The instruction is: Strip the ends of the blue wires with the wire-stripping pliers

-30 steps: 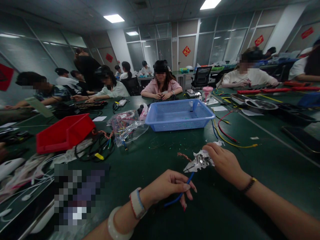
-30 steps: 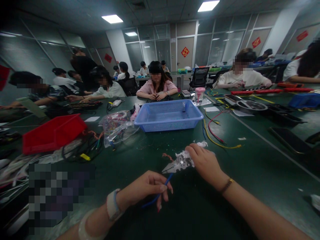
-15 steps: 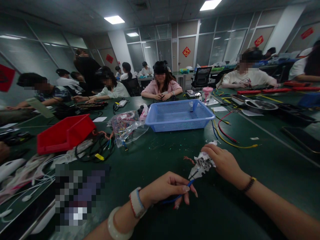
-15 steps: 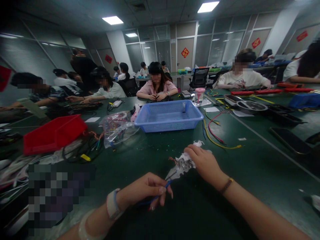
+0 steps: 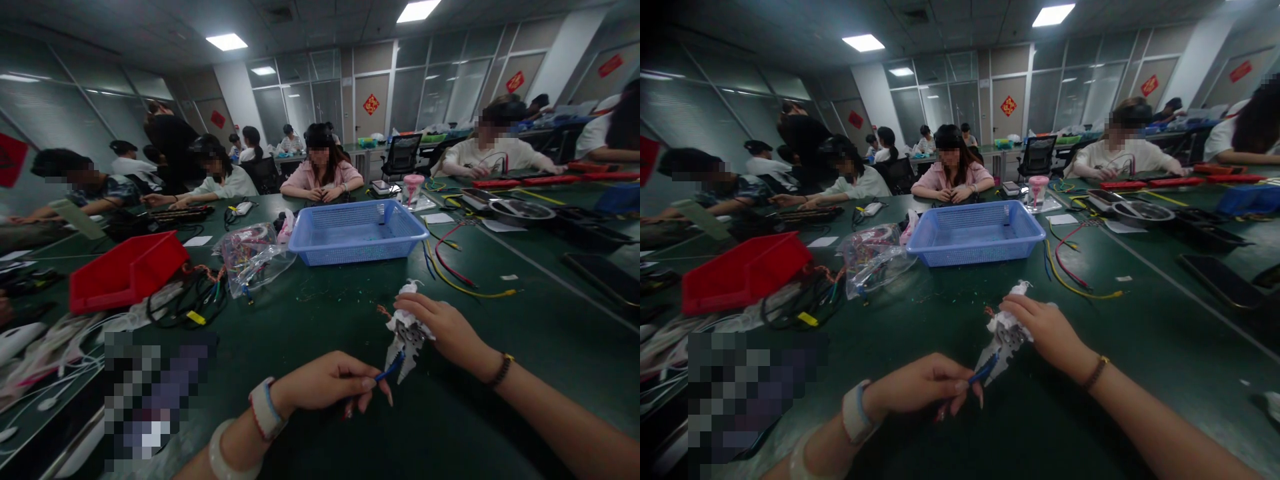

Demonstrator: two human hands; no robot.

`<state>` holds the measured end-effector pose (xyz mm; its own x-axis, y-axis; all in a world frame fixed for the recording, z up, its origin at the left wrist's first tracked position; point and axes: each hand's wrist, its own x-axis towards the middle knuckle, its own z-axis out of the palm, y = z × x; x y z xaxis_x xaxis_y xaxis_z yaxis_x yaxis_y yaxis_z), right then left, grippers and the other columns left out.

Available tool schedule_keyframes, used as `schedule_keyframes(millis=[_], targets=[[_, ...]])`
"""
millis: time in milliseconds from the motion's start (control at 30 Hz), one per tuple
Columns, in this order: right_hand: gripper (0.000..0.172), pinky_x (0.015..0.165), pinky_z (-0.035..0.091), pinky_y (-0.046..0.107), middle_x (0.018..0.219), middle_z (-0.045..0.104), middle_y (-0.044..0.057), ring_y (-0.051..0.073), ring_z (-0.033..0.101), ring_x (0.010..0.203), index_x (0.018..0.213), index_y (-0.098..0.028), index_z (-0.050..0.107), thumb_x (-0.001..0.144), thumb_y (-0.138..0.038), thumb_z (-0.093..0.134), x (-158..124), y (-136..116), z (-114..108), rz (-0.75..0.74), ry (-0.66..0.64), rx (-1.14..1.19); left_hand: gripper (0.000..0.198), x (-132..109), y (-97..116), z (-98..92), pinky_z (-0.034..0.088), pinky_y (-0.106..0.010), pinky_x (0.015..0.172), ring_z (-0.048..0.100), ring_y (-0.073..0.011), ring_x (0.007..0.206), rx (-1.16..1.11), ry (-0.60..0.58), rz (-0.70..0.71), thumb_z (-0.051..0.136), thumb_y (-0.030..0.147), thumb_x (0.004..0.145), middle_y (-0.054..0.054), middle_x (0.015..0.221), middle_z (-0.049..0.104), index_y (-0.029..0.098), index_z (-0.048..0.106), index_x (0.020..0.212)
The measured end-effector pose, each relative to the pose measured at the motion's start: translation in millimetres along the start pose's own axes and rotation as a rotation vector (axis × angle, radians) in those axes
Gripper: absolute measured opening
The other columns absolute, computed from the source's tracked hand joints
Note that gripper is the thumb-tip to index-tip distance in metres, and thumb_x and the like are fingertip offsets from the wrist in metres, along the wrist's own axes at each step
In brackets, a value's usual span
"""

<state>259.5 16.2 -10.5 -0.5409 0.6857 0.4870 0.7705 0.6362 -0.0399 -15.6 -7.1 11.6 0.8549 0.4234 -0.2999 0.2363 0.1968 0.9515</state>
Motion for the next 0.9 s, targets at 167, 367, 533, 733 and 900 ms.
schedule_keyframes(millis=[167,367,533,733,900], targets=[[0.046,0.079,0.053,0.033,0.123,0.062,0.011,0.020,0.064,0.100,0.120,-0.020,0.055,0.078,-0.004,0.048,0,-3,-5,-0.048,0.003,0.016,0.039,-4,0,-5.4,0.034,-0.015,0.046,0.040,-0.0049,0.049,0.027,-0.034,0.031,0.053,0.046,0.091,0.004,0.062,0.045,0.017,0.068,0.111],[0.047,0.077,0.054,0.034,0.124,0.061,0.011,0.021,0.064,0.101,0.122,-0.021,0.053,0.077,-0.007,0.051,-1,-9,-5,-0.030,-0.036,0.081,0.045,-9,0,-9.5,0.034,-0.018,0.050,0.043,-0.0074,0.053,0.146,0.045,0.089,0.055,0.052,0.088,0.002,0.065,0.053,0.016,0.069,0.109],[0.046,0.081,0.054,0.034,0.123,0.061,0.009,0.020,0.063,0.103,0.120,-0.022,0.053,0.077,-0.006,0.051,0,-16,-3,-0.027,-0.036,0.164,0.040,-8,7,-7.0,0.043,-0.024,0.074,0.059,-0.0157,0.080,0.358,0.146,0.201,0.050,0.047,0.092,-0.006,0.091,0.069,0.016,0.070,0.107],[0.047,0.082,0.054,0.033,0.123,0.059,0.010,0.019,0.064,0.101,0.120,-0.020,0.052,0.075,-0.005,0.051,2,-22,-5,-0.009,-0.066,0.220,0.034,-3,5,-6.3,0.043,-0.024,0.080,0.062,-0.0162,0.086,0.510,0.271,0.306,0.045,0.036,0.096,-0.006,0.096,0.070,0.016,0.071,0.105],[0.053,0.088,0.052,0.037,0.128,0.054,0.012,0.020,0.061,0.106,0.125,-0.021,0.046,0.075,-0.005,0.050,1,-23,-2,0.061,-0.117,0.312,0.031,-4,5,-3.8,0.042,-0.022,0.076,0.060,-0.0146,0.081,0.595,0.391,0.346,0.044,0.032,0.096,-0.005,0.092,0.069,0.016,0.070,0.103]])
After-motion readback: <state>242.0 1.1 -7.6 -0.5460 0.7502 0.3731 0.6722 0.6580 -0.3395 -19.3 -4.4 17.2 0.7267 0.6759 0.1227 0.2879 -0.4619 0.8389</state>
